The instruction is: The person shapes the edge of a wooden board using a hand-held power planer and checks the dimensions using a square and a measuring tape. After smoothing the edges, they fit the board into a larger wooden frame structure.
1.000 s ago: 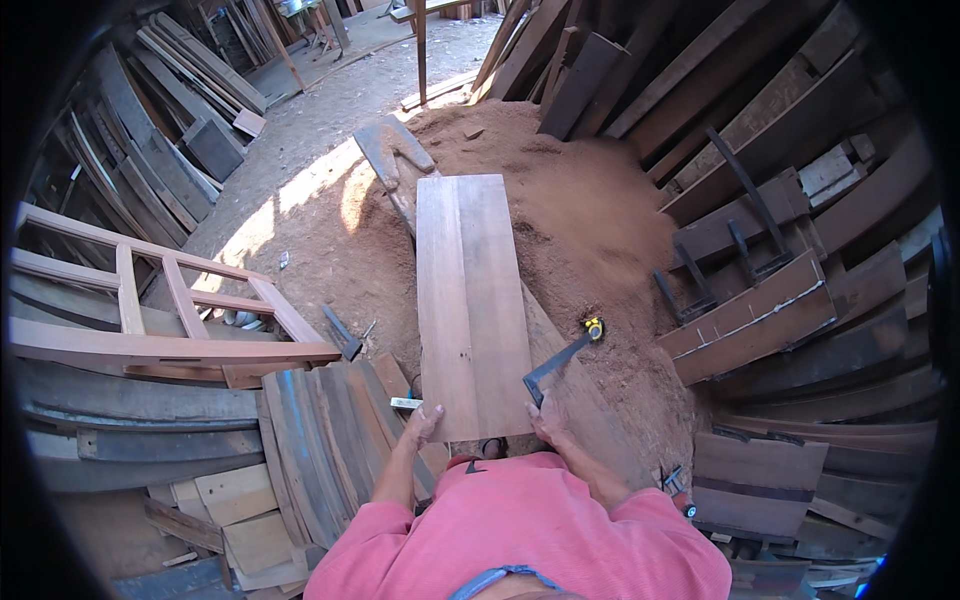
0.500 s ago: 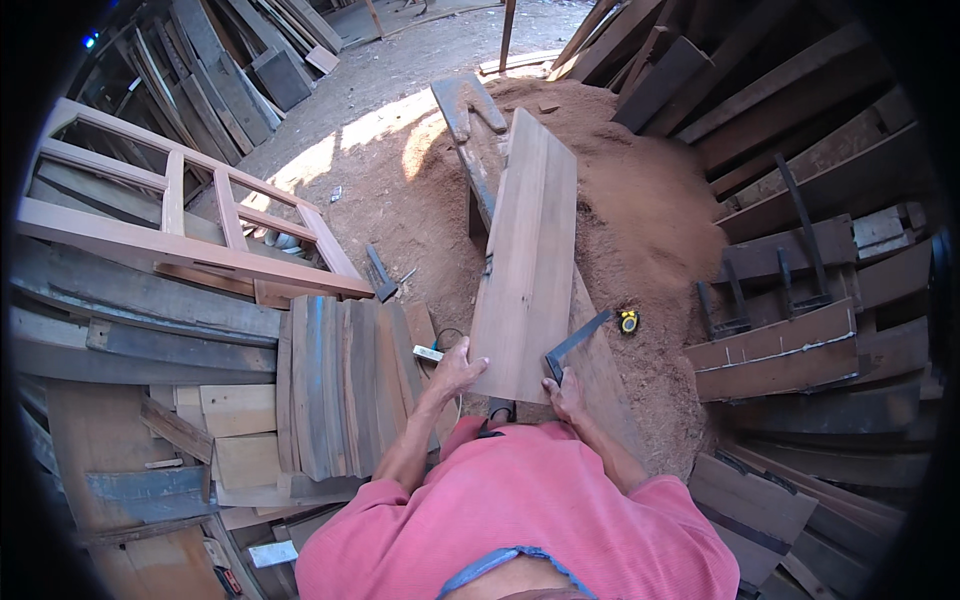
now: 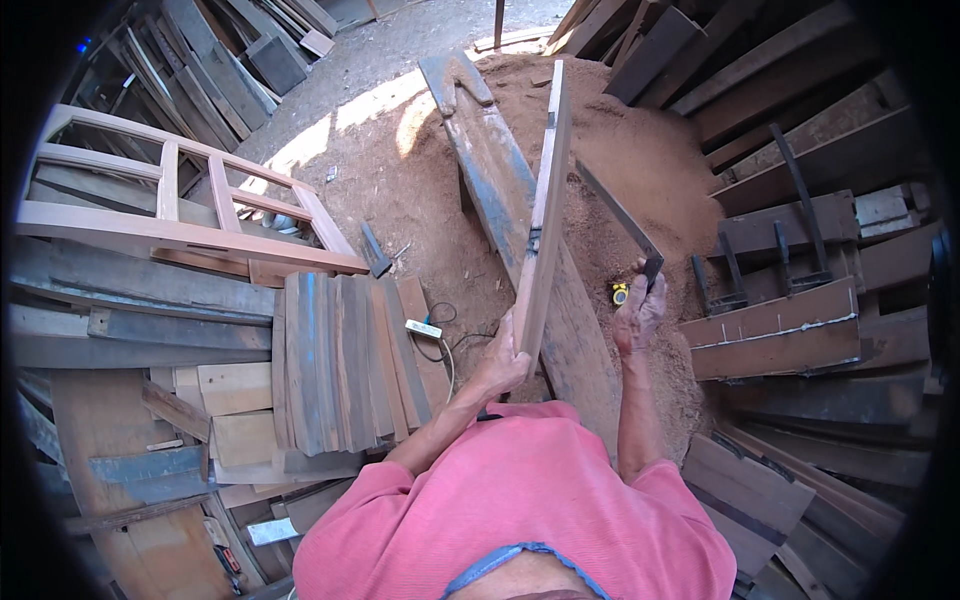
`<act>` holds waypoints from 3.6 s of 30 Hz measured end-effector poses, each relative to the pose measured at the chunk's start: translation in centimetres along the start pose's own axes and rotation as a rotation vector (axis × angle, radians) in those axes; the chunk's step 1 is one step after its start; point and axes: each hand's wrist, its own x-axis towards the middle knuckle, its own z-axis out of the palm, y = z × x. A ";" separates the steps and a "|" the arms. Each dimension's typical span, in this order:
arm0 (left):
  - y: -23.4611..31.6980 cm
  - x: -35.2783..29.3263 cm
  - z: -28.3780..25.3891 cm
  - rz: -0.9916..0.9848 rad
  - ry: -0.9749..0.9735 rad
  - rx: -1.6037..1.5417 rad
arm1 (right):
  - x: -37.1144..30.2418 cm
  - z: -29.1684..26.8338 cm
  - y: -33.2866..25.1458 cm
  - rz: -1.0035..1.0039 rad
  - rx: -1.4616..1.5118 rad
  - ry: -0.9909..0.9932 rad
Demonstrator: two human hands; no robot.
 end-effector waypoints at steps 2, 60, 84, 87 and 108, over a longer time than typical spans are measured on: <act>-0.1 0.0 0.7 0.067 0.015 0.035 | 1.7 -0.6 -1.8 -0.161 -0.023 -0.037; -4.3 -10.5 8.5 0.271 0.115 -0.139 | -6.3 4.5 -0.4 -0.181 0.041 -0.838; 17.2 -3.5 -11.9 0.574 0.153 -0.113 | 17.3 26.3 -6.5 -0.077 0.128 -0.772; 17.7 -3.0 -12.7 0.574 0.158 -0.128 | 17.7 26.2 -8.3 -0.073 0.098 -0.803; 17.5 -1.7 -14.1 0.646 0.287 -0.163 | 18.8 29.2 -4.8 -0.144 0.078 -0.550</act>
